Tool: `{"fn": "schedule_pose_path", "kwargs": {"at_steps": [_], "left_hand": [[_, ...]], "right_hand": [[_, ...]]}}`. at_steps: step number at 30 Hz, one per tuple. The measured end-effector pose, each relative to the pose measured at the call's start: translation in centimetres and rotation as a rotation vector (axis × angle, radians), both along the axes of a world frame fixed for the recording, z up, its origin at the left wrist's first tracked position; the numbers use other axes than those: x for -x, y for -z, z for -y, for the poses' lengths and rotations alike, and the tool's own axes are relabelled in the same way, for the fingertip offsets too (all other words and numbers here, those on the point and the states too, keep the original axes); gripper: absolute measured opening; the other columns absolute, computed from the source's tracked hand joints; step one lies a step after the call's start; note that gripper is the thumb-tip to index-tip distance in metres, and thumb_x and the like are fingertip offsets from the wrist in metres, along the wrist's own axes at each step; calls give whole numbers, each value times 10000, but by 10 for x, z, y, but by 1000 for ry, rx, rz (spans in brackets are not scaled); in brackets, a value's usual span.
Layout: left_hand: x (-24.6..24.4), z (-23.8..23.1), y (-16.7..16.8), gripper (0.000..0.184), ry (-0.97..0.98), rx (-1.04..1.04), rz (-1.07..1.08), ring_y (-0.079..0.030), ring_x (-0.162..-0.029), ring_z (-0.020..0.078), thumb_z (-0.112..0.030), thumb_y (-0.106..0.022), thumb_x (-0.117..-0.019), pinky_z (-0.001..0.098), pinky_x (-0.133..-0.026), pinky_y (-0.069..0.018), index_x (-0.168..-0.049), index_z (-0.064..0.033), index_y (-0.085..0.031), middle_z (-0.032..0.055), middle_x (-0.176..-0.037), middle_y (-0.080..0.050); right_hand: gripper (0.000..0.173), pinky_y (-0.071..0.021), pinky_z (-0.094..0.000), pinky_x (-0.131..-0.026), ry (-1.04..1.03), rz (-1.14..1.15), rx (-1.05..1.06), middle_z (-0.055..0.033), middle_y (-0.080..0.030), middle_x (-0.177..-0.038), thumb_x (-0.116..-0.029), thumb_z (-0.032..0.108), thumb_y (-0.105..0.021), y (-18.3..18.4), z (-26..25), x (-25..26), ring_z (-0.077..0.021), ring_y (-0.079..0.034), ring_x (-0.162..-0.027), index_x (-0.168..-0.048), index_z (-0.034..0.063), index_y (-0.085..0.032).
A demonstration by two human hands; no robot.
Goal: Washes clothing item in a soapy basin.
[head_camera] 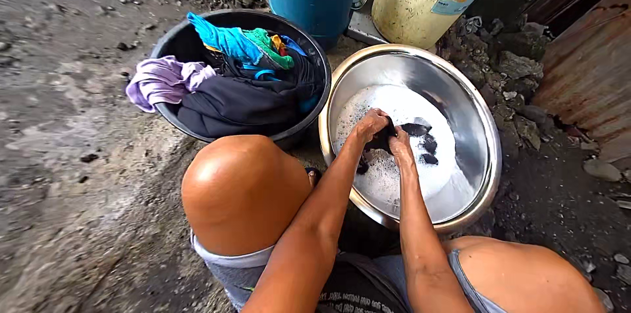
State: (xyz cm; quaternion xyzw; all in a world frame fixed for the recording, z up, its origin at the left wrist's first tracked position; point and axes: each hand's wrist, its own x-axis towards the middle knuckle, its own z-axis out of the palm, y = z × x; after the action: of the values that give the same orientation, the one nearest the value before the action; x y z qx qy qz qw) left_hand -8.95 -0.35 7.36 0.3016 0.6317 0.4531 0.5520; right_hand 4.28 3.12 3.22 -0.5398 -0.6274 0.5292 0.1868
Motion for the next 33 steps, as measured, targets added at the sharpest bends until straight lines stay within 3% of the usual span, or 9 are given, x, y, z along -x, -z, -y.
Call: {"fn": "schedule_pose_path", "kwargs": {"at_steps": [2, 6, 12, 14, 17, 19, 24, 28, 33], "left_hand": [[-2, 6, 4, 371, 217, -98, 36, -640, -864, 246, -67, -607, -933, 446, -756, -542, -1303, -50, -588, 176, -1059, -672], [-1, 9, 2, 562, 357, 50, -281, -625, -1133, 400, -54, -750, -874, 592, -961, -497, -1397, -14, -545, 271, -1267, -630], [-4, 6, 41, 311, 27, 225, -490, -642, -1119, 439, -226, -634, -941, 653, -914, -499, -1086, 42, -699, 286, -1143, -672], [-5, 8, 35, 333, -25, 228, -458, -627, -1152, 463, -213, -620, -958, 667, -937, -491, -1127, 67, -677, 312, -1175, -658], [-6, 5, 30, 325, -165, 244, -226, -637, -1082, 421, -178, -572, -977, 609, -890, -516, -1158, 83, -640, 299, -1147, -647], [-6, 1, 22, 299, -227, 256, -29, -630, -992, 335, -161, -531, -1001, 524, -820, -539, -1201, 52, -593, 238, -1115, -629], [-13, 3, -2, 345, 65, 37, 108, -637, -956, 208, -49, -460, -1009, 403, -826, -552, -1343, -19, -540, 146, -1124, -638], [-14, 4, -12, 405, 486, 140, -225, -639, -1063, 263, -135, -601, -1002, 462, -896, -538, -1395, -88, -517, 174, -1259, -624], [-11, -6, 19, 383, 272, 227, -528, -627, -1142, 418, -185, -731, -900, 627, -965, -493, -1206, 31, -652, 273, -1205, -651]], "right_hand": [[256, -495, -366, -586, 187, -30, 112, -166, -632, -994, -1080, 97, -460, 6, 6, 1, -207, -581, -709, -1277, 5, -594], [262, -568, -411, -681, 550, -441, 512, -178, -637, -999, -1092, 184, -437, 1, -3, -9, -260, -636, -798, -1250, 16, -562], [247, -560, -446, -872, 235, -712, 343, -100, -658, -1092, -1017, 5, -420, -17, 12, -5, -214, -646, -994, -1214, 71, -554], [265, -569, -403, -862, 79, -654, 254, -62, -673, -1097, -972, 24, -479, -13, 17, -4, -172, -654, -990, -1205, 100, -579], [471, -555, -432, -902, -62, -400, 190, -131, -633, -1298, -933, 73, -555, -6, 19, -16, -225, -638, -1093, -1400, 112, -514], [425, -569, -455, -854, -7, -239, 121, -188, -659, -1199, -911, -8, -573, 9, 12, -11, -255, -660, -1024, -1333, 30, -541], [344, -526, -449, -668, 203, 17, 127, -225, -626, -1134, -999, 32, -510, 23, 14, -3, -278, -614, -839, -1340, 9, -552], [258, -574, -451, -730, 585, -330, 306, -167, -660, -1107, -1073, 152, -494, 36, 2, -14, -265, -656, -898, -1296, 52, -578], [310, -581, -465, -837, 531, -634, 277, -158, -638, -1153, -1018, -31, -463, 19, -4, -12, -261, -648, -1008, -1317, 29, -519]]}}
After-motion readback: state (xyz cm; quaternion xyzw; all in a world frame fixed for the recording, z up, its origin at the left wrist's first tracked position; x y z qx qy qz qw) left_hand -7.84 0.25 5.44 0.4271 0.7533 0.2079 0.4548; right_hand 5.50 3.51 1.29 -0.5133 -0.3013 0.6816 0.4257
